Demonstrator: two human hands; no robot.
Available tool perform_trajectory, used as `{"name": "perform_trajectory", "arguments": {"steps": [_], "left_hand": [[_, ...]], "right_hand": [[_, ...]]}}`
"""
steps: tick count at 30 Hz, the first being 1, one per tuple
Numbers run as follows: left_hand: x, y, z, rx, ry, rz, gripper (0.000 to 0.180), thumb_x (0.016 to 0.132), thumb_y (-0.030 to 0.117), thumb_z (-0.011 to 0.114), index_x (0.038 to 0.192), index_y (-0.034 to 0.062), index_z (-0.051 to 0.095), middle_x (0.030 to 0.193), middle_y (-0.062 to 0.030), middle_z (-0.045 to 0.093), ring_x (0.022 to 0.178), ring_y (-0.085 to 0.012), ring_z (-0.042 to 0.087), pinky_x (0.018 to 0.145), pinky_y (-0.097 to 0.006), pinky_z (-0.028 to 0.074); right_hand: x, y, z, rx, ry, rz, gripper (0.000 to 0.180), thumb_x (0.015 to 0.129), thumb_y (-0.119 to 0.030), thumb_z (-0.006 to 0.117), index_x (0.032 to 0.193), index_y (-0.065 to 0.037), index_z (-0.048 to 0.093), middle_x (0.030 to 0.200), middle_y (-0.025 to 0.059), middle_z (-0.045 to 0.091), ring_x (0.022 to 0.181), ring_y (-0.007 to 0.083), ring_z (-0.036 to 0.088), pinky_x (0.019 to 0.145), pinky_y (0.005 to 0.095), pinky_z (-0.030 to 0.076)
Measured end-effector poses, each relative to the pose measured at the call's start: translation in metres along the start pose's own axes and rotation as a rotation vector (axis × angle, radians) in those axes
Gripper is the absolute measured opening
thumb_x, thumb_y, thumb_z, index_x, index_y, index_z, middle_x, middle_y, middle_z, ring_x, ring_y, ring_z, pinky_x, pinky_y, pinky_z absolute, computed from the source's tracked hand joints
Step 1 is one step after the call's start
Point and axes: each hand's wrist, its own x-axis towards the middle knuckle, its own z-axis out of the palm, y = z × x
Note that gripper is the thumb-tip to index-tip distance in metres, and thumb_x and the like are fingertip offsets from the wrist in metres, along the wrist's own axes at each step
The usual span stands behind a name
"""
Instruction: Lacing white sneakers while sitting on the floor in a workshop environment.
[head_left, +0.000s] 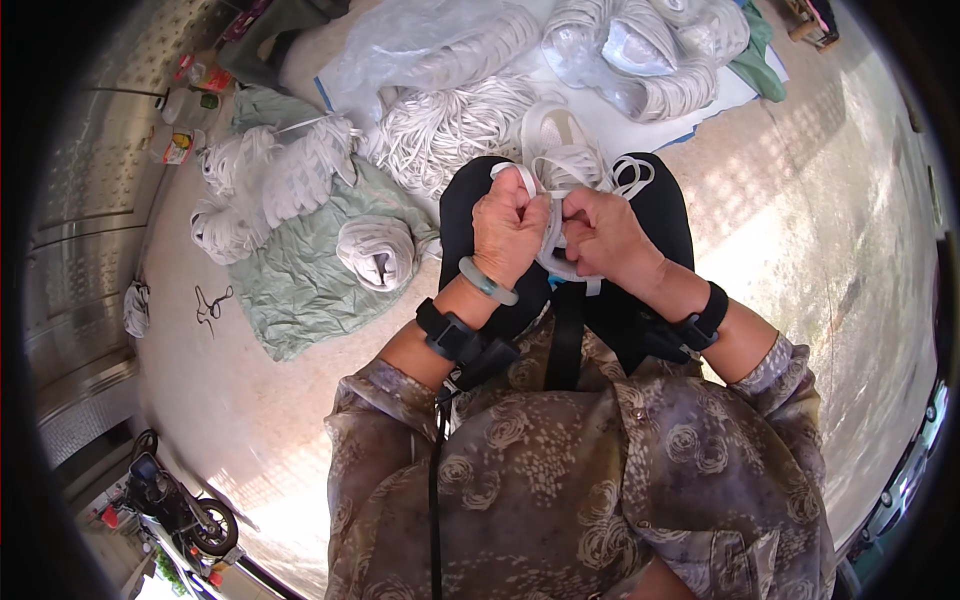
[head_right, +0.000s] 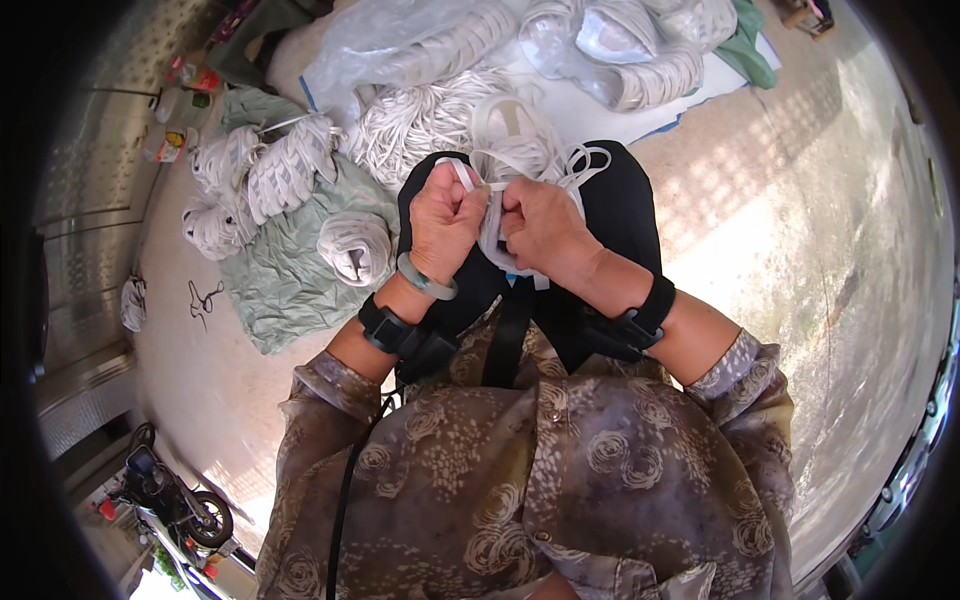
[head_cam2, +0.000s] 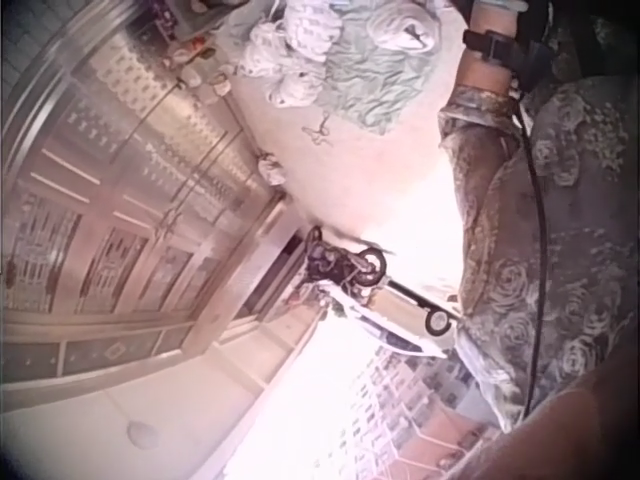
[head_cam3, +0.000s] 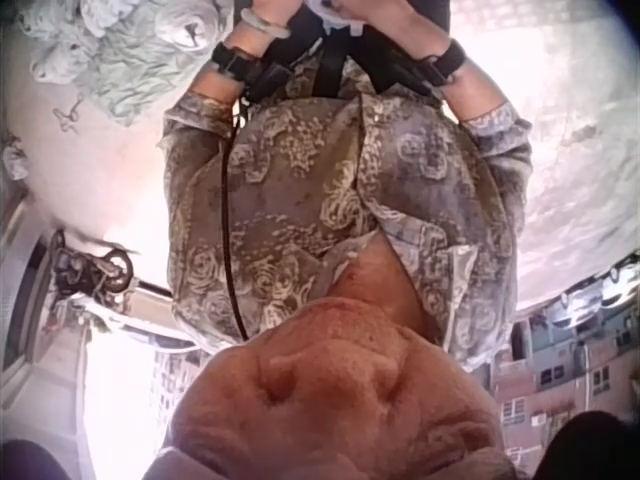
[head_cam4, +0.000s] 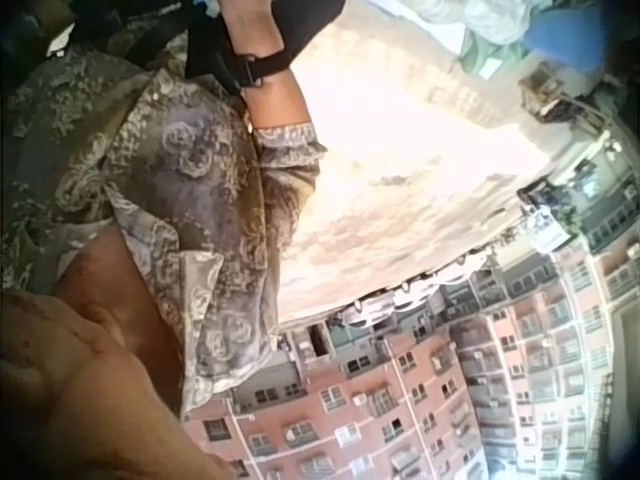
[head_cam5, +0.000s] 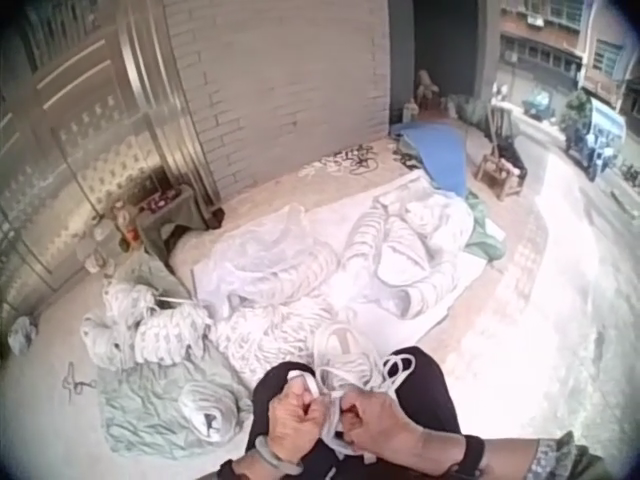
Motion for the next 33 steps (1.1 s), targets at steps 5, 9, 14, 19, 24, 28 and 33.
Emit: {"name": "perform_trajectory", "arguments": {"steps": [5,9,14,19,24,28,33], "left_hand": [[0.003,-0.004,-0.002,-0.047,-0.113,-0.058,0.011,0.075,0.002,0.058,0.083,0.0022,0.05,0.063,-0.0084,0.059,0.056,-0.0141,0.057,0.054,-0.028,0.045],[0.0,-0.003,0.004,0.053,-0.102,0.001,0.011,0.077,0.004,0.058,0.083,0.0021,0.049,0.063,-0.0094,0.058,0.057,-0.0146,0.056,0.055,-0.028,0.045],[-0.003,0.011,0.007,-0.571,-0.023,-0.355,0.011,0.086,0.012,0.057,0.078,0.0049,0.054,0.058,0.0006,0.051,0.049,-0.006,0.042,0.046,-0.02,0.033],[-0.002,0.023,-0.006,-0.745,0.06,-0.467,0.011,0.087,0.013,0.056,0.081,0.0047,0.059,0.057,0.002,0.049,0.043,-0.0035,0.037,0.037,-0.019,0.025],[-0.016,0.016,-0.011,-0.498,-0.081,-0.494,0.006,0.086,0.012,0.056,0.087,0.0055,0.055,0.062,0.0011,0.052,0.041,-0.0047,0.037,0.037,-0.019,0.028],[-0.017,0.023,-0.001,-0.255,0.111,-0.247,0.01,0.082,0.003,0.061,0.087,0.005,0.053,0.064,0.0044,0.049,0.049,-0.001,0.036,0.043,-0.015,0.03],[-0.017,0.047,0.018,0.149,-0.185,0.244,0.012,0.08,-0.002,0.059,0.091,-0.0005,0.058,0.067,-0.0009,0.056,0.059,-0.0036,0.05,0.054,-0.018,0.041]], "right_hand": [[-0.002,0.001,0.009,0.135,0.098,0.01,0.006,0.079,-0.001,0.048,0.079,0.003,0.052,0.056,0.0095,0.055,0.044,0.0168,0.058,0.04,0.029,0.046],[-0.002,0.001,0.011,0.144,0.109,0.009,0.007,0.079,-0.002,0.048,0.075,0.001,0.053,0.055,0.0083,0.054,0.044,0.0161,0.057,0.039,0.0287,0.045],[0.003,0.019,0.004,-0.068,0.111,-0.16,0.012,0.079,-0.002,0.048,0.067,-0.001,0.051,0.053,0.0088,0.053,0.043,0.0177,0.056,0.041,0.0285,0.045],[-0.044,0.018,-0.057,-0.141,-0.315,0.04,0.011,0.077,0.005,0.045,0.075,0.001,0.055,0.06,0.0054,0.054,0.047,0.0086,0.051,0.041,0.0227,0.045],[-0.063,0.032,-0.093,0.001,-0.285,0.17,0.008,0.078,0.004,0.049,0.075,0.0,0.056,0.06,0.0039,0.053,0.051,0.0088,0.05,0.045,0.0219,0.044],[-0.048,0.046,-0.091,-0.184,-0.127,-0.186,0.009,0.08,-0.003,0.059,0.073,0.0,0.055,0.058,0.0031,0.051,0.053,0.0087,0.047,0.051,0.0236,0.041],[-0.027,0.049,-0.07,-0.161,0.223,-0.46,0.015,0.073,-0.006,0.064,0.084,-0.002,0.054,0.068,0.0094,0.055,0.057,0.0232,0.053,0.054,0.0307,0.043]]}}
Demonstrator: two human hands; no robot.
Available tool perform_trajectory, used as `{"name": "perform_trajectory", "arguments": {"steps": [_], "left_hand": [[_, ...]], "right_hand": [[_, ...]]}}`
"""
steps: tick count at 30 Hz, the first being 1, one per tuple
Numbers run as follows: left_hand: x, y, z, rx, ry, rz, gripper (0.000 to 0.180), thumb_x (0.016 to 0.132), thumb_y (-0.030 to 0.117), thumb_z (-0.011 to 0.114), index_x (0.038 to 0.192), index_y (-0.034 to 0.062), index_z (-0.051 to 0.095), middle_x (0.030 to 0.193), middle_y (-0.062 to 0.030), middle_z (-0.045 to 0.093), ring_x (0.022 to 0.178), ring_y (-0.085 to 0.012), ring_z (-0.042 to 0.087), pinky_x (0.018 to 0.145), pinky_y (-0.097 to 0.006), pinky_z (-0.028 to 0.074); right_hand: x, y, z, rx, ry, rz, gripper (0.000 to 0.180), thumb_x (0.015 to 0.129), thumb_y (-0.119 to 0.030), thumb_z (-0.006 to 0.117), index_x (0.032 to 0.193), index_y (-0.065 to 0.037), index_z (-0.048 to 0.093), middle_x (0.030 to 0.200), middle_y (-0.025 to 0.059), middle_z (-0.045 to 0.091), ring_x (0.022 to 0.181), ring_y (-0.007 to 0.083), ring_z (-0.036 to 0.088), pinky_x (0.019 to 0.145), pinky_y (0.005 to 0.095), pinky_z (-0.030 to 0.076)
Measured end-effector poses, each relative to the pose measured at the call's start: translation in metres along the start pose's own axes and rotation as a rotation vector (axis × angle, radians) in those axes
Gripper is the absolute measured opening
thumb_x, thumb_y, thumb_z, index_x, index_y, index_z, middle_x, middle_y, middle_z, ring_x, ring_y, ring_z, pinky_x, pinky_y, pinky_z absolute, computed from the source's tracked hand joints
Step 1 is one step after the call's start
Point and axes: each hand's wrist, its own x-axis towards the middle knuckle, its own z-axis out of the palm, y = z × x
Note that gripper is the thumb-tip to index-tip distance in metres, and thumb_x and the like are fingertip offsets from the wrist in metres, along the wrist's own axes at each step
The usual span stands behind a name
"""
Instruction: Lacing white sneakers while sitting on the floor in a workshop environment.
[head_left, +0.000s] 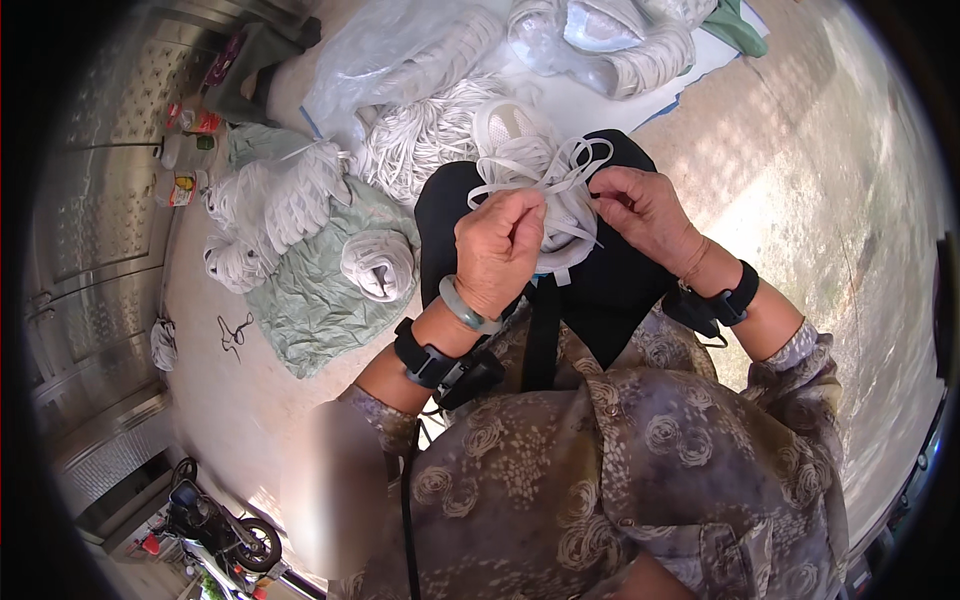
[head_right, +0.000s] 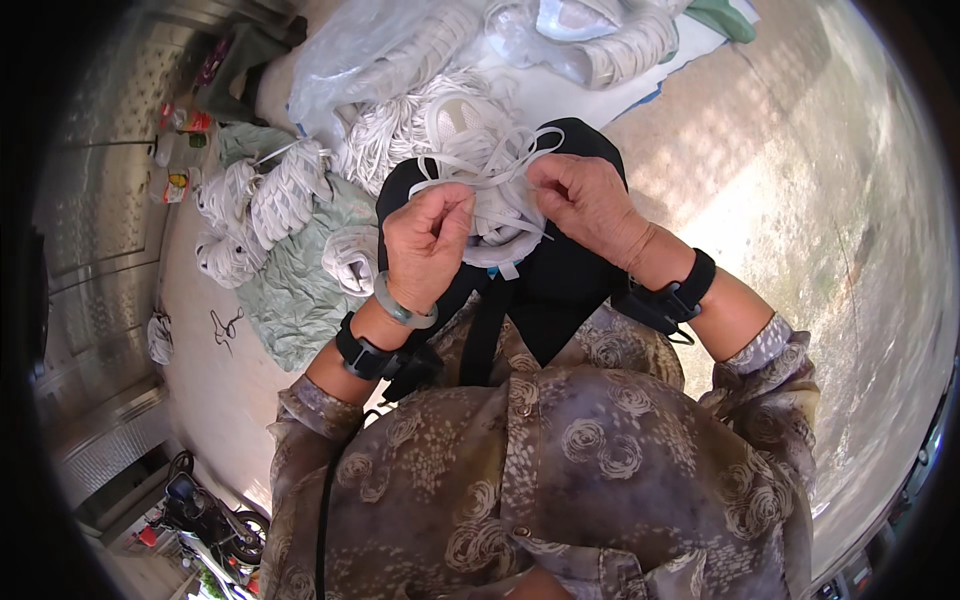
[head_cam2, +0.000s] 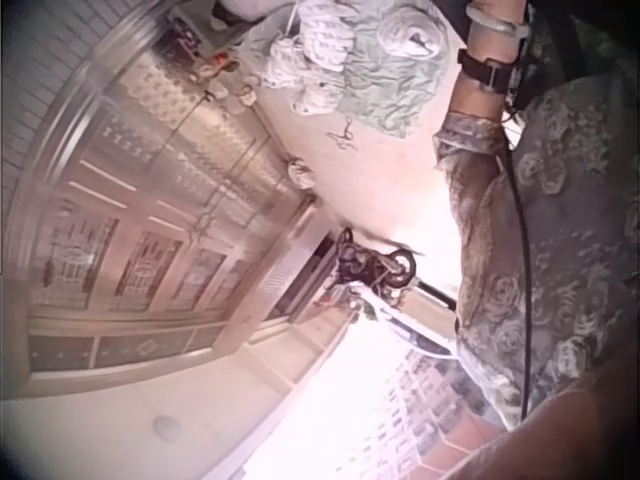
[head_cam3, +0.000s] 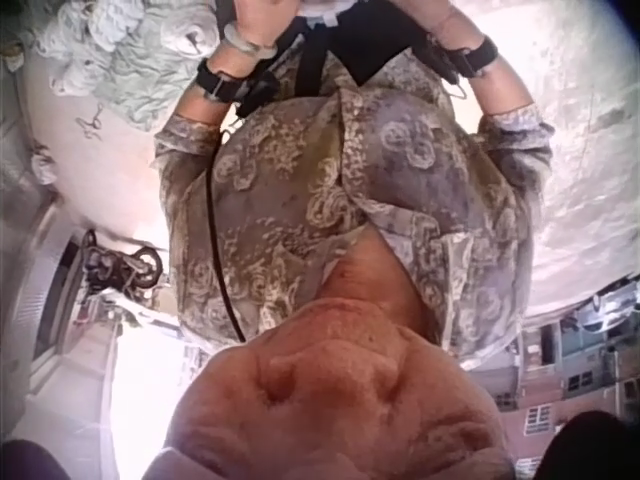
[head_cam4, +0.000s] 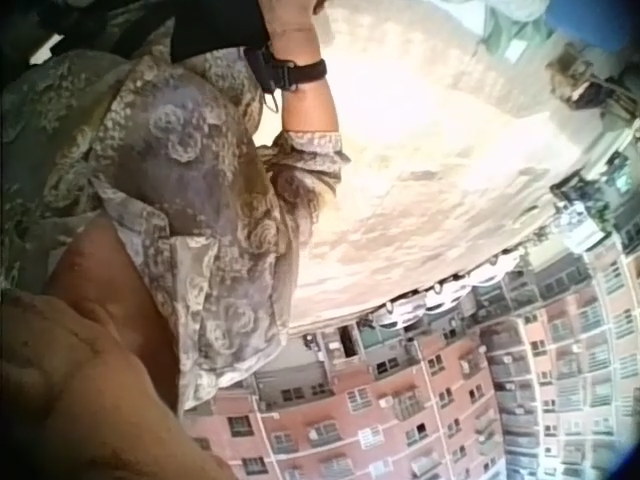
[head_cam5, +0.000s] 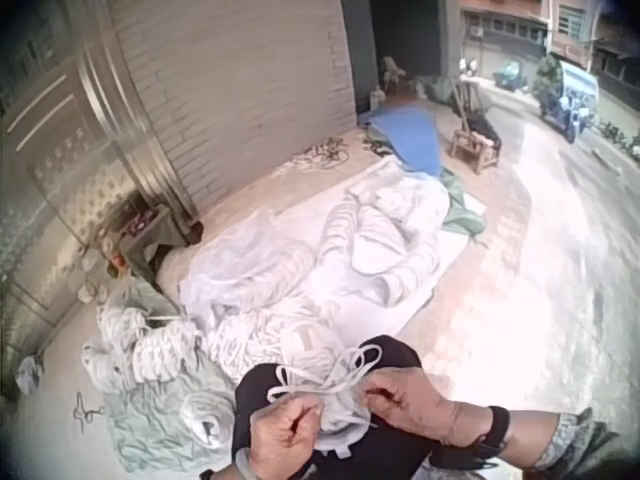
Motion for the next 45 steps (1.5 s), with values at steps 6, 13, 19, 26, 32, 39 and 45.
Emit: {"name": "perform_trajectory", "arguments": {"steps": [6,13,19,26,32,39,45], "left_hand": [[0.011,0.0,0.028,0.401,-0.112,0.081,0.011,0.081,0.0,0.053,0.091,-0.0023,0.057,0.06,-0.0087,0.059,0.051,-0.0128,0.06,0.046,-0.027,0.046],[0.015,-0.003,0.034,0.164,-0.113,-0.266,0.007,0.074,0.006,0.055,0.079,0.0015,0.057,0.064,-0.0202,0.058,0.065,-0.0393,0.058,0.06,-0.045,0.046],[0.02,-0.014,0.046,0.271,-0.164,-0.292,0.008,0.079,0.004,0.053,0.075,-0.0025,0.057,0.053,-0.0106,0.056,0.038,-0.0158,0.055,0.036,-0.027,0.042],[0.013,0.017,0.004,0.004,-0.331,-0.526,0.006,0.075,0.001,0.054,0.07,0.0004,0.057,0.054,-0.0078,0.052,0.049,-0.0102,0.05,0.044,-0.029,0.041],[-0.024,0.009,-0.068,-0.095,-0.471,-0.872,0.011,0.083,0.006,0.054,0.074,0.0043,0.059,0.055,0.0018,0.051,0.04,-0.0027,0.043,0.033,-0.018,0.032],[-0.029,-0.009,-0.087,-0.331,-0.332,-0.789,0.011,0.087,0.015,0.059,0.091,0.0053,0.062,0.067,0.0004,0.058,0.052,-0.0034,0.052,0.047,-0.015,0.042],[-0.066,-0.096,-0.137,-0.39,-0.052,-1.002,0.01,0.084,0.013,0.058,0.088,0.0049,0.062,0.064,-0.0021,0.06,0.046,-0.008,0.055,0.041,-0.019,0.042]], "right_hand": [[0.003,-0.007,0.015,-0.308,-0.009,-0.031,0.032,0.07,-0.02,0.066,0.093,-0.003,0.05,0.076,0.0127,0.056,0.072,0.0311,0.059,0.06,0.0384,0.046],[0.003,0.013,0.02,-0.204,0.024,-0.179,0.022,0.074,-0.012,0.058,0.092,-0.001,0.055,0.076,0.0135,0.056,0.071,0.032,0.057,0.062,0.0384,0.046],[0.005,0.023,0.014,0.202,-0.049,-0.012,0.018,0.074,-0.005,0.056,0.091,0.001,0.058,0.07,0.0124,0.055,0.062,0.025,0.057,0.058,0.0317,0.046],[-0.003,0.009,0.003,0.028,-0.056,0.091,0.037,0.074,-0.009,0.062,0.108,-0.003,0.049,0.069,0.009,0.056,0.058,0.0211,0.056,0.057,0.0277,0.045],[-0.009,0.031,-0.004,0.353,-0.065,0.317,0.036,0.085,-0.009,0.056,0.118,-0.007,0.043,0.075,0.0022,0.057,0.063,0.0097,0.054,0.059,0.0216,0.046],[0.009,0.035,-0.008,0.566,0.025,0.601,0.018,0.089,-0.011,0.048,0.103,-0.003,0.057,0.071,0.0045,0.061,0.052,0.0072,0.053,0.049,0.0189,0.044],[0.01,0.043,-0.009,0.527,0.07,0.602,0.019,0.089,-0.013,0.05,0.103,-0.003,0.058,0.07,0.0023,0.059,0.046,0.0043,0.047,0.044,0.0159,0.038]]}}
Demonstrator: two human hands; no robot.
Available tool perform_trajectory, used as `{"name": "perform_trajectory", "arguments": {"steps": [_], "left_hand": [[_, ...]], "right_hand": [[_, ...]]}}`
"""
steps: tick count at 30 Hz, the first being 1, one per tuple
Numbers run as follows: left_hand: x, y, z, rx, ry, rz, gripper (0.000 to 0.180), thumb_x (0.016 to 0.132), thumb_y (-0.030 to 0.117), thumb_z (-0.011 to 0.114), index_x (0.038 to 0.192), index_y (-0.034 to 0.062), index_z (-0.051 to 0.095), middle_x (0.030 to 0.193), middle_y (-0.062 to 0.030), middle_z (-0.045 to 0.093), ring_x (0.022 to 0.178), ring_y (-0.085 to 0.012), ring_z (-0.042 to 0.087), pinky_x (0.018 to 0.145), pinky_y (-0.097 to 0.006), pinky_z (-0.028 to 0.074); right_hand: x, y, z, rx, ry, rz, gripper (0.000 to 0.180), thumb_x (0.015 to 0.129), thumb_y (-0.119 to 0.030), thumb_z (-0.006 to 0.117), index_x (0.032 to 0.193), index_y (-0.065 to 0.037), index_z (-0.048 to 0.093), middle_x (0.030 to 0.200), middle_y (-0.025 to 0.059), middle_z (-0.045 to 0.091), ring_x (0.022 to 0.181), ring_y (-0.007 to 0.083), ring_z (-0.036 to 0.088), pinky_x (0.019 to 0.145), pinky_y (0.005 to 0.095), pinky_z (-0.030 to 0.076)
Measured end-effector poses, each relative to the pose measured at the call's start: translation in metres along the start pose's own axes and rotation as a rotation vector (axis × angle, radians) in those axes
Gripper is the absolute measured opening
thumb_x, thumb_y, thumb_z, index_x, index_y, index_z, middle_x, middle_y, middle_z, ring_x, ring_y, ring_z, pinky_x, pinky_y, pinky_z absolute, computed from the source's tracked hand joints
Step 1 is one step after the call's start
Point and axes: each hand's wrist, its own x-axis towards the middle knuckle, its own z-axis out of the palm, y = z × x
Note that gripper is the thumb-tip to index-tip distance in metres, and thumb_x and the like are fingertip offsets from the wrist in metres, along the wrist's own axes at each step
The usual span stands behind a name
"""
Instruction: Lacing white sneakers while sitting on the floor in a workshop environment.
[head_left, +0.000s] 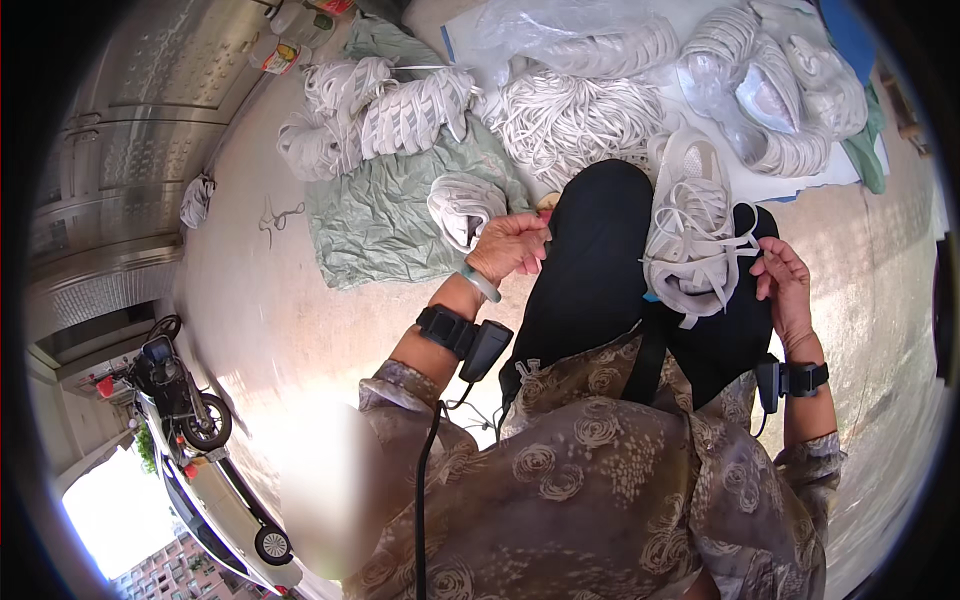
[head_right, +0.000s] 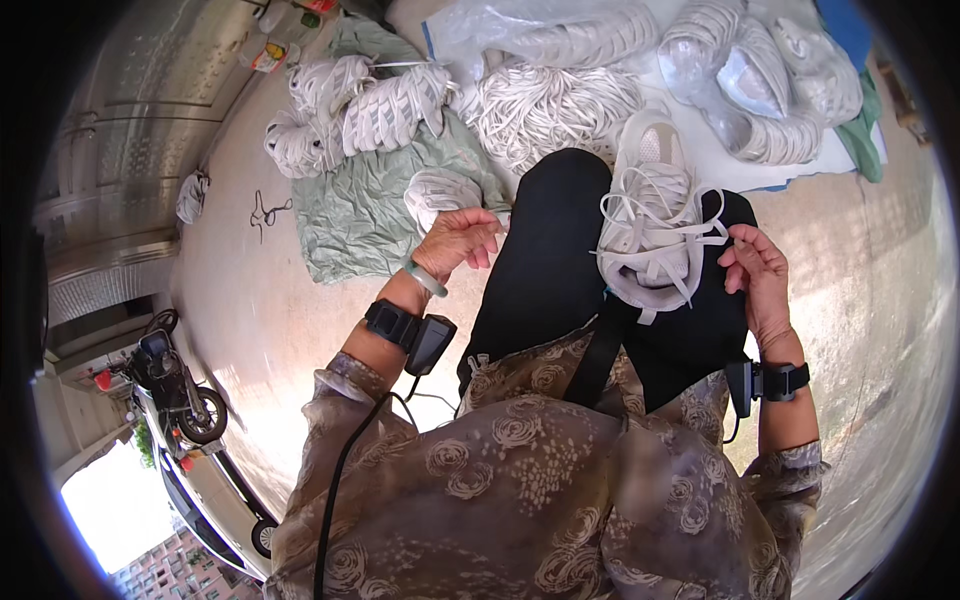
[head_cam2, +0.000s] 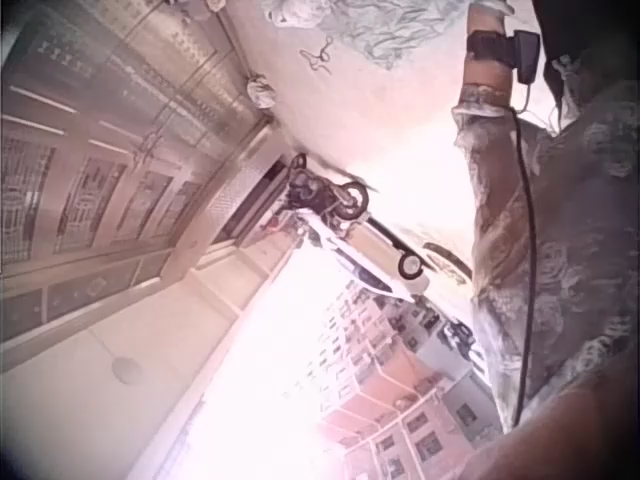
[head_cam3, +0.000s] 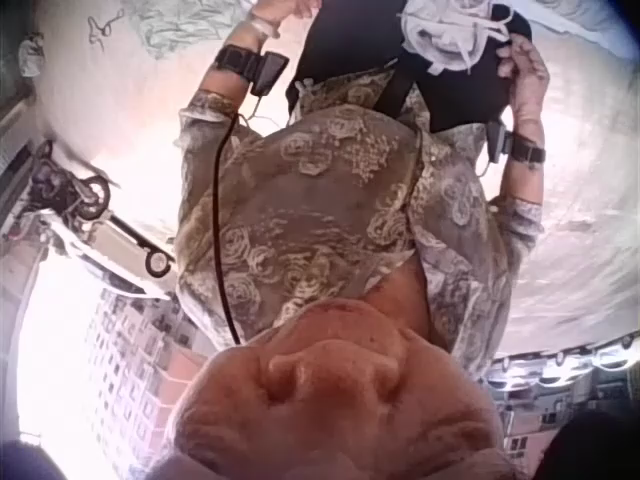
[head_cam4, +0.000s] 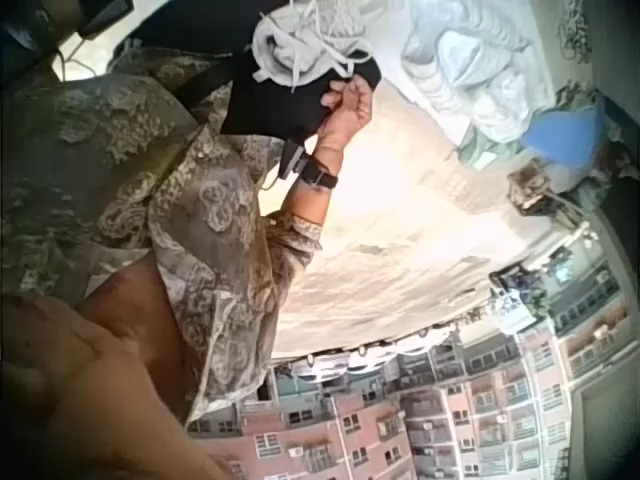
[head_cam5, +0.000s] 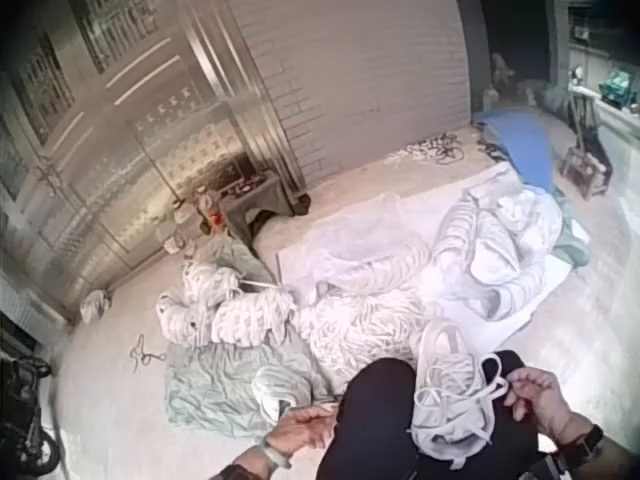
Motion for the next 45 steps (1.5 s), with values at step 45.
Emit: {"name": "perform_trajectory", "arguments": {"steps": [45], "left_hand": [[0.016,0.051,0.073,0.818,0.119,1.17,0.025,0.068,0.008,0.064,0.092,0.0047,0.06,0.09,-0.0108,0.059,0.087,-0.0287,0.055,0.079,-0.038,0.042]], "right_hand": [[-0.016,-0.023,-0.002,-0.078,0.12,-0.107,0.03,0.09,-0.019,0.041,0.105,0.003,0.055,0.082,0.0085,0.063,0.065,0.0154,0.061,0.057,0.0249,0.051]]}}
